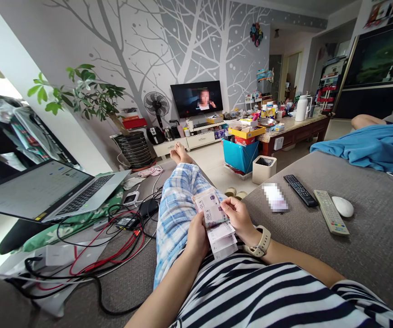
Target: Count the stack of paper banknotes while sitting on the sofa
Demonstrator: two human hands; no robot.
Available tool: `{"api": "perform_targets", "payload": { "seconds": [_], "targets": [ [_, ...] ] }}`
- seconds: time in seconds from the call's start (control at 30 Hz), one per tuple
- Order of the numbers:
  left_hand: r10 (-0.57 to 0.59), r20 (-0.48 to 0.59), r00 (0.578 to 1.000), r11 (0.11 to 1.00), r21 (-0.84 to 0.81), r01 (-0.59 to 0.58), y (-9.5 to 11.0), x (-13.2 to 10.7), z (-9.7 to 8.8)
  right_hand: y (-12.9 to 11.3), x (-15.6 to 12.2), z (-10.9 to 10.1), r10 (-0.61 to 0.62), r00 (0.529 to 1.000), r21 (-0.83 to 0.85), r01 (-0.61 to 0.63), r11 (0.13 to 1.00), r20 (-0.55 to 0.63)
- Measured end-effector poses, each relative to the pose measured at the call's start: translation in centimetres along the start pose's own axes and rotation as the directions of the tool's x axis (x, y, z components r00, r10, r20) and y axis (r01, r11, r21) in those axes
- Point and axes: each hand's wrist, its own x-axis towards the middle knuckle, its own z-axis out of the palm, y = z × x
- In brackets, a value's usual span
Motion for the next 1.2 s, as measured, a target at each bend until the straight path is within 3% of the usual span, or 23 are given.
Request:
{"api": "perform_targets", "payload": {
  "seconds": [0.73, 0.93, 1.2],
  "targets": [
    [-0.013, -0.019, 1.000, 1.000, 0.026, 0.013, 0.2, -0.6, 0.2, -0.6, -0.3, -0.1, -0.029, 0.999, -0.020, 0.030, 0.999, 0.013],
    [-0.050, -0.040, 0.998, 0.998, -0.025, 0.049, 0.3, -0.6, 0.2, -0.5, -0.4, 0.0, 0.039, 0.996, 0.060, -0.044, 0.997, 0.081],
    [-0.026, -0.021, 0.999, 0.999, 0.030, 0.027, 0.3, -0.7, -0.1, 1.0, 0.3, -0.1, 0.081, 0.993, 0.022, -0.080, 0.997, -0.083]
  ]
}}
